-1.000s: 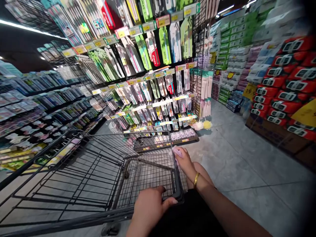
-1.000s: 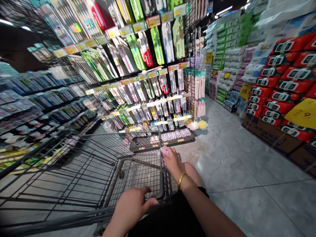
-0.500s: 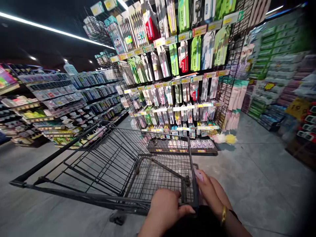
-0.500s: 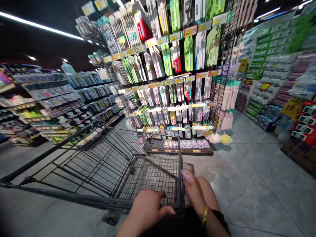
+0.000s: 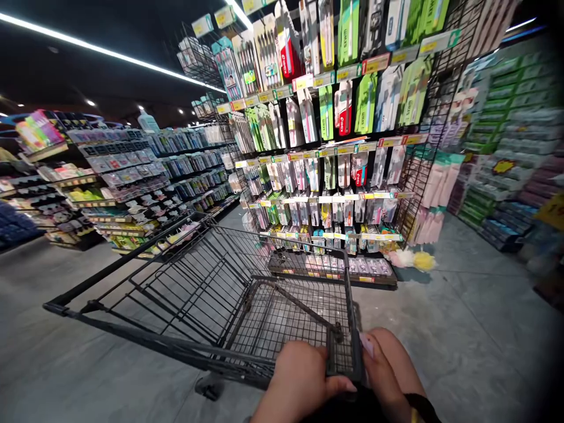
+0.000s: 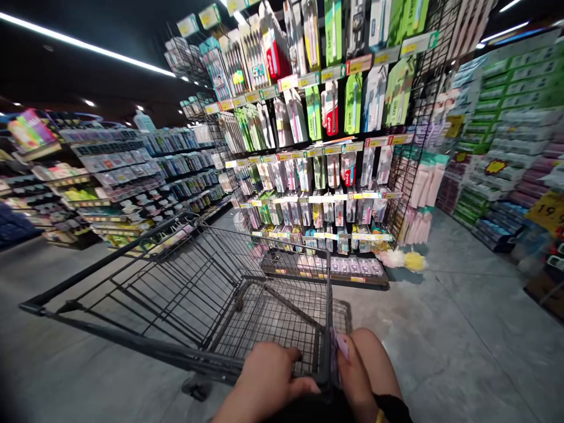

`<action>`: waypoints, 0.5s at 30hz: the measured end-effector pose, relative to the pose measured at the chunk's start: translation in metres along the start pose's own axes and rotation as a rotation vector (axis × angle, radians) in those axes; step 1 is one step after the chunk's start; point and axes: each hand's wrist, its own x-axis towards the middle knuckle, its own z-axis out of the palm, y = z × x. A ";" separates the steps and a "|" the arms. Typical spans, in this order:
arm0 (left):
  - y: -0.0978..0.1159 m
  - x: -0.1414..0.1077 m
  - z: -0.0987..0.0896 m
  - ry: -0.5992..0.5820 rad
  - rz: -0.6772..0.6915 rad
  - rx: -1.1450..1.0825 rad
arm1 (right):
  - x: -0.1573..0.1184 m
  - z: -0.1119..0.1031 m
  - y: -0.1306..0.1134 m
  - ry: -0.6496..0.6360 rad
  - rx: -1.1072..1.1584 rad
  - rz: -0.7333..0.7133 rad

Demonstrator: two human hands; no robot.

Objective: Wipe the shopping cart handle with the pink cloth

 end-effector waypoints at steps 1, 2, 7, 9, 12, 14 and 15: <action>0.000 0.000 -0.001 -0.005 0.000 -0.003 | -0.003 0.001 0.004 -0.013 0.026 0.039; 0.000 0.001 -0.002 -0.009 -0.001 -0.006 | -0.006 0.001 0.005 -0.025 0.046 0.073; -0.003 0.001 -0.003 -0.019 0.018 0.020 | -0.025 -0.010 -0.021 0.000 0.057 0.105; -0.004 0.002 -0.002 -0.017 0.034 0.036 | -0.027 -0.009 -0.029 -0.004 0.036 0.083; -0.004 0.007 0.000 -0.003 0.048 0.074 | -0.027 -0.005 -0.024 -0.020 0.029 0.102; -0.003 0.010 0.003 -0.001 0.064 0.102 | -0.031 -0.005 -0.021 -0.020 0.035 0.132; -0.003 0.011 0.004 -0.004 0.073 0.112 | -0.034 -0.006 -0.023 -0.021 0.036 0.132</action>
